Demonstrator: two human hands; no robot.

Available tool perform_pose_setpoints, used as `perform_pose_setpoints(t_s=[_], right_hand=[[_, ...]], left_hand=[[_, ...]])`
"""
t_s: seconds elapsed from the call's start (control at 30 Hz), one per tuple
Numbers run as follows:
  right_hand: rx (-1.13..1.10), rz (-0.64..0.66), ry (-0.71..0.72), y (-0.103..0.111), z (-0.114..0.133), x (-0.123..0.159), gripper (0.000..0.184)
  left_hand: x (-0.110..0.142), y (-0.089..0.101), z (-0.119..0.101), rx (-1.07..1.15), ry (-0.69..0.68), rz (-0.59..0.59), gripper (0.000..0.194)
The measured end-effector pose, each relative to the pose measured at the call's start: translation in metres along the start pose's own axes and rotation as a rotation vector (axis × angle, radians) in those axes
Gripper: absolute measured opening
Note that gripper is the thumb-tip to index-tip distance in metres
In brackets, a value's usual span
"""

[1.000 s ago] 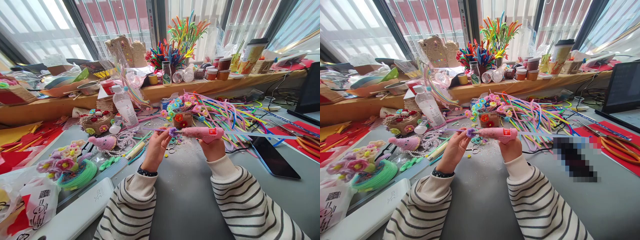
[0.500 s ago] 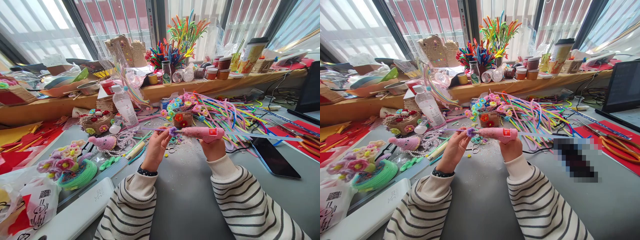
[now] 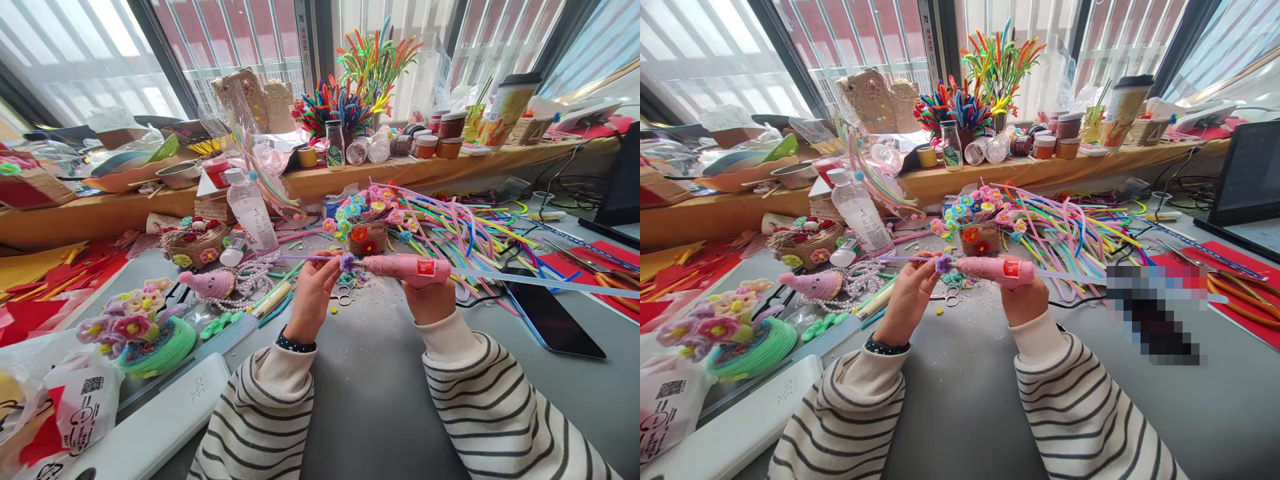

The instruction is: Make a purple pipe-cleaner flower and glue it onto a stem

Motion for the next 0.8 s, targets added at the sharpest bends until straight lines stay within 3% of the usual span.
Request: perform_pose_setpoints(t_s=[0.13, 0.37, 0.63, 0.8], right_hand=[[0.169, -0.032, -0.019, 0.007, 0.000, 0.003, 0.026], [0.278, 0.002, -0.005, 0.009, 0.008, 0.004, 0.029], [0.286, 0.008, -0.012, 0.005, -0.002, 0.004, 0.028], [0.112, 0.072, -0.013, -0.008, -0.012, 0.004, 0.029]], left_hand=[[0.001, 0.001, -0.003, -0.039, -0.055, -0.008, 0.019], [0.004, 0.000, -0.011, -0.113, -0.153, -0.037, 0.022], [0.004, 0.001, -0.014, -0.152, -0.199, -0.057, 0.023], [0.003, 0.002, -0.014, -0.179, -0.208, -0.054, 0.022]])
Point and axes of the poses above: each hand's wrist, its own x-axis away from the middle knuckle, its own y-axis out of the back of the hand, z = x × y, the point moved 10 cm from there along -x, towards the middle knuckle, and after that the axes turned 15 degrees about y, right-handed, at the moved point
